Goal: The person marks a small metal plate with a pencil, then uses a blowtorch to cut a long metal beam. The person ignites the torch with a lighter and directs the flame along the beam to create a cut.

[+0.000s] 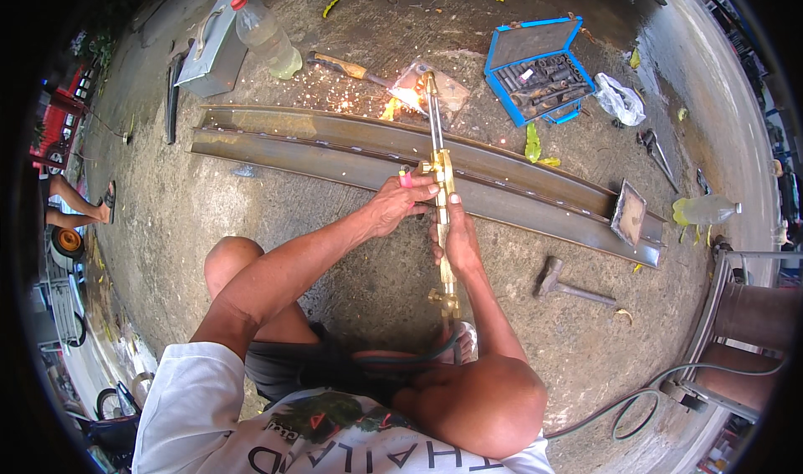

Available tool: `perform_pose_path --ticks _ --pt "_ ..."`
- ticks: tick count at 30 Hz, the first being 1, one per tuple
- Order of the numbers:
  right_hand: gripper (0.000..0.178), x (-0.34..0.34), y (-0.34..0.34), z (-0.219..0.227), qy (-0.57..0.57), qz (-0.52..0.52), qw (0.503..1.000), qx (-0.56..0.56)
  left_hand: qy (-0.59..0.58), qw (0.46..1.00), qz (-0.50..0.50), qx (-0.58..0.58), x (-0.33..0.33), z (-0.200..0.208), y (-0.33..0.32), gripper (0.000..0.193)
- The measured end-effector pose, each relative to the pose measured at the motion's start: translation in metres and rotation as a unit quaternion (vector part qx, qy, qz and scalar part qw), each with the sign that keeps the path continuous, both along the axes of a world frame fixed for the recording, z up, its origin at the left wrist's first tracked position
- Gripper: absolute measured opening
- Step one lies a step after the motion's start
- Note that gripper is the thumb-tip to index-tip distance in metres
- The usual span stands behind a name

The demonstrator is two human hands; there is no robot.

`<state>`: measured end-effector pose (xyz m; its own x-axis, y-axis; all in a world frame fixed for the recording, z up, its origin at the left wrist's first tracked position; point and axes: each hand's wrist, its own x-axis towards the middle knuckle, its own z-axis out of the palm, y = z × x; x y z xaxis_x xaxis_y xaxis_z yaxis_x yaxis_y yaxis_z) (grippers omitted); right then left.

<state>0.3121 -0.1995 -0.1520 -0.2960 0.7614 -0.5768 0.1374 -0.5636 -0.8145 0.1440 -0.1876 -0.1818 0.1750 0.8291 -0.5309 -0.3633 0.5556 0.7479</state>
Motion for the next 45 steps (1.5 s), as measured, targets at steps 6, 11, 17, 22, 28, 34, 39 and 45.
perform_pose_path --ticks 6,11,17,22,28,34,39,45 --pt "0.068 0.000 0.001 -0.003 0.008 -0.001 1.000 0.001 -0.003 1.000 -0.004 0.003 -0.001 0.001 0.000 0.050" --pt "0.068 0.000 0.002 -0.003 0.013 -0.003 1.000 -0.002 -0.009 1.000 -0.005 -0.003 -0.001 0.002 0.000 0.051" --pt "0.070 -0.002 0.001 -0.002 0.013 -0.021 1.000 0.001 -0.019 1.000 -0.010 0.003 -0.003 -0.001 0.001 0.052" --pt "0.069 -0.001 0.003 -0.002 0.018 -0.008 1.000 0.005 -0.005 1.000 -0.006 0.001 -0.001 0.004 0.001 0.050" --pt "0.069 -0.002 0.004 -0.002 0.013 -0.001 1.000 0.007 -0.004 1.000 -0.005 -0.003 -0.001 0.006 0.001 0.051" --pt "0.069 -0.003 0.004 -0.001 0.012 0.000 1.000 0.007 -0.006 1.000 -0.005 -0.001 -0.002 0.006 0.001 0.052" --pt "0.069 -0.002 0.005 -0.003 0.012 -0.003 1.000 0.008 -0.006 1.000 -0.006 -0.001 -0.001 0.010 0.001 0.050" --pt "0.068 -0.002 0.005 -0.004 0.011 -0.004 1.000 0.001 -0.008 1.000 -0.006 0.005 -0.002 0.004 0.001 0.048"
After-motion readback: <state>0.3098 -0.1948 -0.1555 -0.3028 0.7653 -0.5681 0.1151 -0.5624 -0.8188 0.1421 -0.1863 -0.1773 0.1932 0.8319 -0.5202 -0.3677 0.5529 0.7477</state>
